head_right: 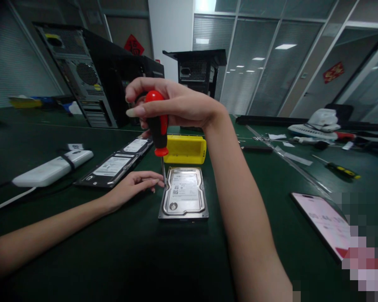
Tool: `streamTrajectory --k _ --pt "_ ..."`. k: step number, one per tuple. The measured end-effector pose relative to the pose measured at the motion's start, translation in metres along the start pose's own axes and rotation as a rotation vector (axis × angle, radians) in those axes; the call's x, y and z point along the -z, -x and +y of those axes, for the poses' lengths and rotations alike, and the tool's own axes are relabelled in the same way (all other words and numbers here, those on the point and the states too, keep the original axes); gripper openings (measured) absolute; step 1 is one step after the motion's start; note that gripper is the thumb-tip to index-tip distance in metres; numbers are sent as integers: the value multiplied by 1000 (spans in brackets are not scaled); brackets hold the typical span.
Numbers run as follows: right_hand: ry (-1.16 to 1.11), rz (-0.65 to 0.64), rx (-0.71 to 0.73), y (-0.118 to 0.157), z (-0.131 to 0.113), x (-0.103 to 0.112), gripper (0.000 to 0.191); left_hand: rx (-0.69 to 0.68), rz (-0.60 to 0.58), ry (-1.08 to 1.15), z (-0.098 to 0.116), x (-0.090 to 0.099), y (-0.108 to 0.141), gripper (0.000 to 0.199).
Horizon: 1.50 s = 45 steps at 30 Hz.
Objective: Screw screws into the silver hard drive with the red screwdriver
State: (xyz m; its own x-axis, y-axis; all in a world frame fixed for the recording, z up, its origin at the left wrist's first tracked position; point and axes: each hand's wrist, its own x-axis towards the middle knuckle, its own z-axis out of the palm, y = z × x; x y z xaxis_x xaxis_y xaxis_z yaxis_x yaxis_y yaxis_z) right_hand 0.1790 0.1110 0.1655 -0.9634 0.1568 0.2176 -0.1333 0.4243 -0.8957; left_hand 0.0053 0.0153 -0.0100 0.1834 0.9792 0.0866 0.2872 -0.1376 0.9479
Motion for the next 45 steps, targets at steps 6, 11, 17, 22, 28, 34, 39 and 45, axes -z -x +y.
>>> streamTrajectory --k 6,11,17,22,28,34,39,45 --pt "-82 25 21 1 0 -4 25 6 4 3 1 0 0 27" --pt "-148 -58 72 5 -3 -6 33 4 1 15 -2 0 0 28" --pt "-45 -131 13 6 -7 -4 24 21 4 26 1 -1 0 29" --pt "150 -109 -74 6 -14 -5 16 23 -26 33 2 0 1 32" --pt "289 -39 -50 8 -20 -6 10 17 -31 20 0 1 1 32" --pt "484 46 40 6 -13 -4 12 13 -31 16 -2 2 1 34" --pt "645 113 74 3 -8 -1 16 -5 -43 29 -4 2 1 34" --pt "719 104 42 -3 -4 7 33 1 -36 36 -5 1 0 33"
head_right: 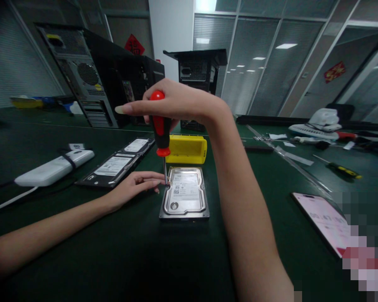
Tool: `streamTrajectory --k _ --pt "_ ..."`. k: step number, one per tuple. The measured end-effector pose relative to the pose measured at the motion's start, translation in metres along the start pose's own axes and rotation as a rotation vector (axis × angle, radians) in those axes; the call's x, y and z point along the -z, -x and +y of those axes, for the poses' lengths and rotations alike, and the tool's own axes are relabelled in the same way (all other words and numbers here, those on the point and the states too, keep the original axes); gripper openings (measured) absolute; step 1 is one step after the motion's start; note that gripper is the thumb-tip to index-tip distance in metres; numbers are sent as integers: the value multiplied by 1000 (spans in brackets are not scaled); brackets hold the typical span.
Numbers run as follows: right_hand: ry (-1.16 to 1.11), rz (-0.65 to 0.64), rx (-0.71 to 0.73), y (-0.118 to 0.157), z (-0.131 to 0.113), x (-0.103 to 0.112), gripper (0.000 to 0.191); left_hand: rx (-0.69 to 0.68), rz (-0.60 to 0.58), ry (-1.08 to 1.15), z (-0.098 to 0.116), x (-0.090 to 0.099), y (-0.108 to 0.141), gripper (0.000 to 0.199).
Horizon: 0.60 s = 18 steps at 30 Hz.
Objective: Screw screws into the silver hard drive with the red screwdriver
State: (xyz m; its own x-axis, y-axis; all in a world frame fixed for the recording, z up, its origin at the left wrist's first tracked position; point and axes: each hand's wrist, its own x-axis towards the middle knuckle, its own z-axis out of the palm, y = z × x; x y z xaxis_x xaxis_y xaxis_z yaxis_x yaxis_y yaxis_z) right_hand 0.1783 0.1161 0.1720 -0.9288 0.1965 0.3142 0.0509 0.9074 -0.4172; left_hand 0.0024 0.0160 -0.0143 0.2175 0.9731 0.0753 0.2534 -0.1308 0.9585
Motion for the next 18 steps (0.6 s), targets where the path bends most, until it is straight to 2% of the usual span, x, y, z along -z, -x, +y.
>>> streamTrajectory --k 9,15,18 --pt "21 88 -40 -6 3 -3 39 12 15 -6 1 -1 0 32" --pt "-4 174 63 -16 16 -8 26 25 21 -12 2 -1 -1 33" --pt "-87 146 92 -21 18 -14 28 22 19 -22 3 -1 -1 33"
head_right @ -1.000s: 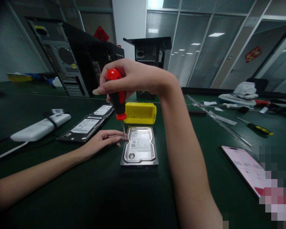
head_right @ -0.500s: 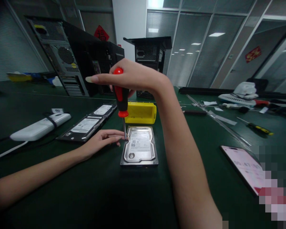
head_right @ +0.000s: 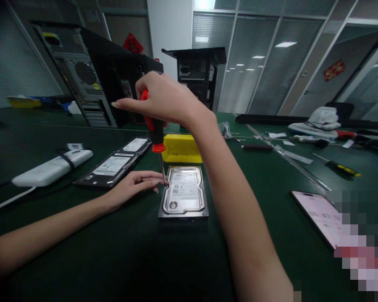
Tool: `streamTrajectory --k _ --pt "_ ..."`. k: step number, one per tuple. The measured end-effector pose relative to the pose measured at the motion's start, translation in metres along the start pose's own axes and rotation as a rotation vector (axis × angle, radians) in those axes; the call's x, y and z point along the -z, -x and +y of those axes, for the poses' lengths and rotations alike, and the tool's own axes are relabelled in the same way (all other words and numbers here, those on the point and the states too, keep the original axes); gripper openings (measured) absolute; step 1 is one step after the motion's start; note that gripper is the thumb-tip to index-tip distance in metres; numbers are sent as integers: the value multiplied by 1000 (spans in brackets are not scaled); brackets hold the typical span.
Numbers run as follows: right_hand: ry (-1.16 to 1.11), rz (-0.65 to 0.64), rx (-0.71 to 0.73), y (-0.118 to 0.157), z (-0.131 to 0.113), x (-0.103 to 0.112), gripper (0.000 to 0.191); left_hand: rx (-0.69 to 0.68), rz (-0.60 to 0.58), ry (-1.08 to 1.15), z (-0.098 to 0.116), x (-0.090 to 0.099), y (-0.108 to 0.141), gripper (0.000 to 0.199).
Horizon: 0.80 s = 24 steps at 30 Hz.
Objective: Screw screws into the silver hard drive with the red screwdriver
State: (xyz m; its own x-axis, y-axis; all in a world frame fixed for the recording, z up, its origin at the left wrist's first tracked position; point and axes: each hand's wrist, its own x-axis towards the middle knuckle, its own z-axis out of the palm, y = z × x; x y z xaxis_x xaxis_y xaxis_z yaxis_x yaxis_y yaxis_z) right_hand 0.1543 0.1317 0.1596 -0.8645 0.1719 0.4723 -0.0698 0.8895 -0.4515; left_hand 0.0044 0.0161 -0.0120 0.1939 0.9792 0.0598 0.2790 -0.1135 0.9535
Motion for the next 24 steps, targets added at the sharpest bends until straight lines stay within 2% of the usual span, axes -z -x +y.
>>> streamTrajectory --k 2,4,7,9,13,24 --pt "-50 -37 11 -2 1 -3 31 0 -4 2 1 0 0 32" --pt "-31 -18 10 -1 0 -4 31 -1 -4 9 1 -1 0 32" --pt "92 31 -18 3 -3 2 23 8 6 14 2 -1 1 32" --pt "151 19 -27 7 -5 8 20 12 8 15 1 -1 1 31" --pt "159 32 -5 13 -9 15 21 9 8 14 1 0 2 32" --pt "-193 -171 -75 25 -39 12 22 7 6 37 2 0 3 30"
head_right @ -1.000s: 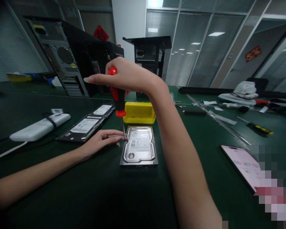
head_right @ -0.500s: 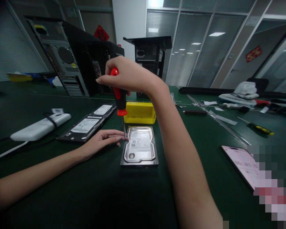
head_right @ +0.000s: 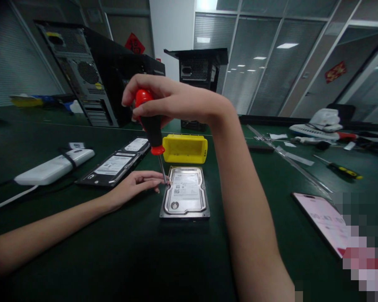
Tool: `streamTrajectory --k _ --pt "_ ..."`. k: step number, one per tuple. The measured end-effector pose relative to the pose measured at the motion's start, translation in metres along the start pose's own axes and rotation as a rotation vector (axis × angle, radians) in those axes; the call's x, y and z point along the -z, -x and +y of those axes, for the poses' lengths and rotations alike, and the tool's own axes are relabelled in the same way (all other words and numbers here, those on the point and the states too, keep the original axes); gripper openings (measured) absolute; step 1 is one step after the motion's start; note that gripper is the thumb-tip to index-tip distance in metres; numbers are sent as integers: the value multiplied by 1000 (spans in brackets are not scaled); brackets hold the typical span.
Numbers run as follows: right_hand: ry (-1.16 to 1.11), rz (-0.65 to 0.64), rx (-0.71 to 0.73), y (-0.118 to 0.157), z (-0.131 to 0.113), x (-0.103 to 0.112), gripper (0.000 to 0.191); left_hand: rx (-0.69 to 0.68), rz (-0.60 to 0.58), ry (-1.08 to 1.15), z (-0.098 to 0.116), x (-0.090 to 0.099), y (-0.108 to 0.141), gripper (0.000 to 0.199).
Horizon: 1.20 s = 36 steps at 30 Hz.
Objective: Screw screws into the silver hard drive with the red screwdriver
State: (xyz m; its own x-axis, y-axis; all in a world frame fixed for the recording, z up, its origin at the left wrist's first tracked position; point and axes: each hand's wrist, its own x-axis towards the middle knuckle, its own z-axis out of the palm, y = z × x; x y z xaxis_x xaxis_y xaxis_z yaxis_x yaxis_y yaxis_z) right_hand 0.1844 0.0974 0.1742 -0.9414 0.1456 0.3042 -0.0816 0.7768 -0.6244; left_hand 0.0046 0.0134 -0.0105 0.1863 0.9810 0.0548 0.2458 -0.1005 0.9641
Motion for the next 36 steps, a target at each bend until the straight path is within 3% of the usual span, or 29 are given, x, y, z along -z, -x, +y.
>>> streamTrajectory --k 5,12,25,31,36 --pt "-88 -100 16 4 -4 3 25 -10 -11 -5 -1 1 0 31" --pt "-10 -3 50 -7 4 -3 14 -21 -4 -8 -4 1 -2 32" --pt "-11 81 -97 6 1 1 28 -20 -17 12 -6 2 -2 31" --pt "-83 -7 -117 7 -2 5 45 -14 -13 -7 -5 2 -2 31" --pt "-284 -97 -35 7 6 6 44 -19 -18 -19 -5 2 -1 32"
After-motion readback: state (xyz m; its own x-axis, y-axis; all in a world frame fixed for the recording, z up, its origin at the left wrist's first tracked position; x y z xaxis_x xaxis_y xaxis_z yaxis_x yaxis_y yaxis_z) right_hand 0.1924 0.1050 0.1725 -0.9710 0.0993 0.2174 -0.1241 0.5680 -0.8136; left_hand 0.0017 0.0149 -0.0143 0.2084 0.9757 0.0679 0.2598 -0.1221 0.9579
